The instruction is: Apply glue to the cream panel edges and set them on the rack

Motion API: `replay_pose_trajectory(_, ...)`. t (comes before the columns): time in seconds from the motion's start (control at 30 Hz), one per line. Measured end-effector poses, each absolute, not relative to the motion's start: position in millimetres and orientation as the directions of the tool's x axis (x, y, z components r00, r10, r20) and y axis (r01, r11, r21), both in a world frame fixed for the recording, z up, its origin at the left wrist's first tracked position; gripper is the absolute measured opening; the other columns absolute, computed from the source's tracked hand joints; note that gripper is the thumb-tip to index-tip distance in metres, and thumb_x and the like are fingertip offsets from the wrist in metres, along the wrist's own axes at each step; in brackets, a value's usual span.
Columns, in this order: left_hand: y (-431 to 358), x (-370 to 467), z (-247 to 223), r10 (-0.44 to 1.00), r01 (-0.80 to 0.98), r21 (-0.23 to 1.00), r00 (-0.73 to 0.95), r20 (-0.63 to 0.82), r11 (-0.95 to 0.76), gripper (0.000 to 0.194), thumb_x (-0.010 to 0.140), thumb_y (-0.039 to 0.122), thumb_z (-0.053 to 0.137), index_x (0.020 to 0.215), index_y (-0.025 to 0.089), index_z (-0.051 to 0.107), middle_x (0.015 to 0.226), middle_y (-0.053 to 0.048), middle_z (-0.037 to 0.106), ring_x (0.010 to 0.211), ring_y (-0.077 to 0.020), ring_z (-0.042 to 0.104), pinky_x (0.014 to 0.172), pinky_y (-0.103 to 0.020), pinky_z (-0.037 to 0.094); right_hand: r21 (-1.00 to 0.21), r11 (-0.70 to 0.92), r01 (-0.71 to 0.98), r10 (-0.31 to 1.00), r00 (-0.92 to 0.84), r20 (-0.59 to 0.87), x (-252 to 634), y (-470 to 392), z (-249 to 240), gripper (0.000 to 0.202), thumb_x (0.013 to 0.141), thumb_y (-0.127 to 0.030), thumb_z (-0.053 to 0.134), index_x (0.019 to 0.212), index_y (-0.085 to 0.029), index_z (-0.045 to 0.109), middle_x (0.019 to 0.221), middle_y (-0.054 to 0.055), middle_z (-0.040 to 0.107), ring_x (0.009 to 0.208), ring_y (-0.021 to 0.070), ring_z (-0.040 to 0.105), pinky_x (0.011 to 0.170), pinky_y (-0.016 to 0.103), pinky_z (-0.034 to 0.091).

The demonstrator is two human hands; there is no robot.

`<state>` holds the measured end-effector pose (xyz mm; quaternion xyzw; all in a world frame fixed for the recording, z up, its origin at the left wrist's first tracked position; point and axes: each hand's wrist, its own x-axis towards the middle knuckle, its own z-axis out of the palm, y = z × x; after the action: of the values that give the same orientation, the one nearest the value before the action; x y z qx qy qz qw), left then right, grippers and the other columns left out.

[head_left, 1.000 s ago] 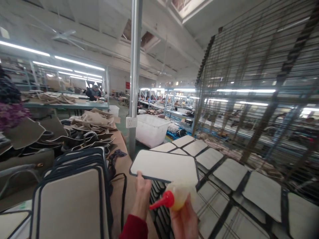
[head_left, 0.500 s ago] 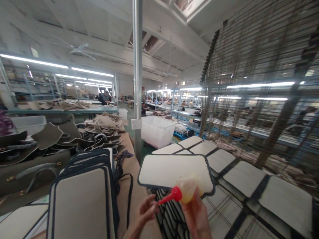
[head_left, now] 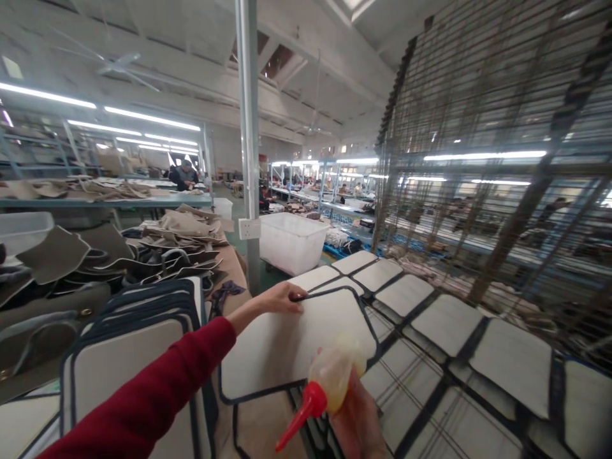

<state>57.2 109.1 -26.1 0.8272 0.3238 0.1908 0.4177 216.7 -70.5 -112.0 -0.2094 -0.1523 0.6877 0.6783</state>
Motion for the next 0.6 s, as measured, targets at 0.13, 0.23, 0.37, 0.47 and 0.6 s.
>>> replay_pose_trajectory(0.13,113,54,-34,0.672,0.303,0.855,0.737,0.069,-0.42,0.032,0.066,0.037,0.068,0.083,0.01,0.069,0.068,0.001,0.061,0.065,-0.0146,0.053,0.06,-0.023,0.038,-0.464,0.018,-0.886,0.99,0.081,-0.116,233,-83,-118,0.037,0.062,-0.044,0.082,0.091,-0.024,0.072,0.098,0.007,0.071,0.094,0.0218,0.067,0.079,0.031,0.055)
replay_pose_trajectory(0.23,110,44,-35,0.693,0.29,0.881,0.719,0.057,-0.374,0.028,0.066,0.034,0.069,0.083,0.011,0.07,0.07,0.001,0.063,0.07,-0.0162,0.055,0.063,-0.023,0.04,-0.502,0.125,-0.856,0.966,0.22,-0.135,261,-95,-116,0.036,0.068,-0.046,0.077,0.096,-0.024,0.071,0.104,0.007,0.07,0.1,0.02,0.065,0.086,0.029,0.053)
replay_pose_trajectory(0.37,100,30,-32,0.656,0.245,0.948,0.753,-0.054,-0.203,0.029,0.07,0.032,0.07,0.09,0.013,0.071,0.081,-0.001,0.069,0.076,-0.0183,0.06,0.069,-0.024,0.044,-0.65,0.389,-0.652,0.812,0.576,-0.092,298,-94,-83,0.038,0.06,-0.04,0.083,0.091,-0.023,0.071,0.092,0.004,0.072,0.088,0.0186,0.068,0.076,0.026,0.056)
replay_pose_trajectory(0.47,90,24,-26,0.538,0.181,0.982,0.834,-0.123,-0.056,0.032,0.072,0.031,0.069,0.099,0.015,0.07,0.092,-0.003,0.071,0.083,-0.0198,0.063,0.075,-0.026,0.046,-0.7,0.552,-0.452,0.66,0.75,0.036,316,-86,-48,0.038,0.057,-0.038,0.083,0.09,-0.024,0.07,0.091,0.0,0.072,0.084,0.0154,0.067,0.072,0.023,0.056)
replay_pose_trajectory(0.6,81,19,-17,0.443,0.171,0.985,0.882,-0.162,0.021,0.032,0.074,0.031,0.069,0.102,0.015,0.07,0.093,-0.005,0.072,0.082,-0.0208,0.066,0.076,-0.028,0.049,-0.73,0.575,-0.369,0.629,0.771,0.106,332,-85,-23,0.051,0.047,-0.035,0.087,0.093,-0.025,0.07,0.096,0.0,0.071,0.085,0.0166,0.066,0.072,0.024,0.056)
